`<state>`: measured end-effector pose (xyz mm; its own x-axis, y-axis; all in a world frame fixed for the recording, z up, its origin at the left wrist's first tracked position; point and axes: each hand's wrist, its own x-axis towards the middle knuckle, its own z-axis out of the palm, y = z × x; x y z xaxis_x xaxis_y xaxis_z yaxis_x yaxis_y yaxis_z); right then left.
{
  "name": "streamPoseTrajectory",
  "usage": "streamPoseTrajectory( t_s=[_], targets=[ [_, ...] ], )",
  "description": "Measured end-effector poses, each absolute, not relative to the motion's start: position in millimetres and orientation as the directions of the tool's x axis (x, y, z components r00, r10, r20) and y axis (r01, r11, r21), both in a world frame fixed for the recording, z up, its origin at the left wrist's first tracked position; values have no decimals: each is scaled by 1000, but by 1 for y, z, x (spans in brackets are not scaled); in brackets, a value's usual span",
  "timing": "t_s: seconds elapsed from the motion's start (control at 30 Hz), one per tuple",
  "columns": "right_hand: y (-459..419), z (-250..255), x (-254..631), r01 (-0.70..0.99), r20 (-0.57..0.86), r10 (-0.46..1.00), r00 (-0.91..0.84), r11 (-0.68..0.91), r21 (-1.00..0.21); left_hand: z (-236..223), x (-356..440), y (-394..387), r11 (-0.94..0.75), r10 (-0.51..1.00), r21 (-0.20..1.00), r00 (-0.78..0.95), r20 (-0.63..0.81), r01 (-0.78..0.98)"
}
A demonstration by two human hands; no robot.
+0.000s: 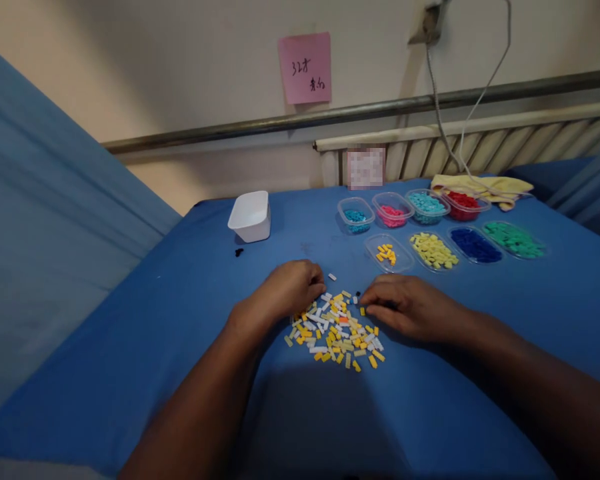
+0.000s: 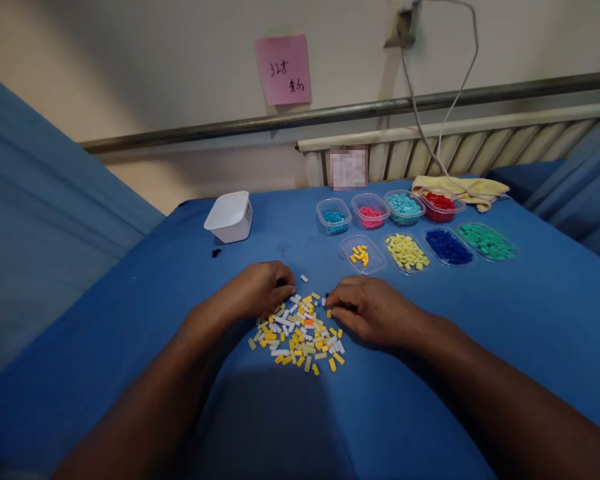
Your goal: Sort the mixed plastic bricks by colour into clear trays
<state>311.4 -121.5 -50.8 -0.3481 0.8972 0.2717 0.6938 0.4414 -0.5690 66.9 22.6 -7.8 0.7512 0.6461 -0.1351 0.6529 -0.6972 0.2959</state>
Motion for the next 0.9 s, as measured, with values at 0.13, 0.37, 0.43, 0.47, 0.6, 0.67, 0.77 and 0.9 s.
streamPoseTrajectory(
  t_s=[0.13, 0.37, 0.43, 0.47, 0.6, 0.67, 0.77, 0.9],
  targets=[
    [-117, -55, 305, 713, 234, 856, -460, 514, -477, -6, 60, 19, -737, 606, 282, 785, -129, 615],
    [-117, -52, 299, 733, 216, 913, -346, 406, -546, 4, 52, 6, -789, 530, 322, 845, -73, 523],
    [-116, -51, 293, 710, 248, 910, -332, 414, -569, 10, 55, -2, -801, 478, 367, 874, -85, 473],
    [-114, -51, 290, 706, 265, 897, -353, 441, -554, 13, 57, -7, -805, 457, 375, 883, -102, 460],
    [-109, -53, 284, 734, 264, 854, -448, 520, -438, 17, 63, -17, -814, 448, 316, 873, -193, 487],
    [-109, -52, 285, 760, 227, 872, -433, 489, -429, 16, 64, -18, -808, 456, 304, 863, -219, 504],
    [-112, -50, 288, 774, 176, 889, -422, 455, -441, 15, 61, -15, -786, 476, 315, 846, -243, 532],
    [-113, -48, 288, 772, 144, 893, -426, 442, -457, 15, 58, -15, -781, 475, 332, 848, -234, 529]
  ],
)
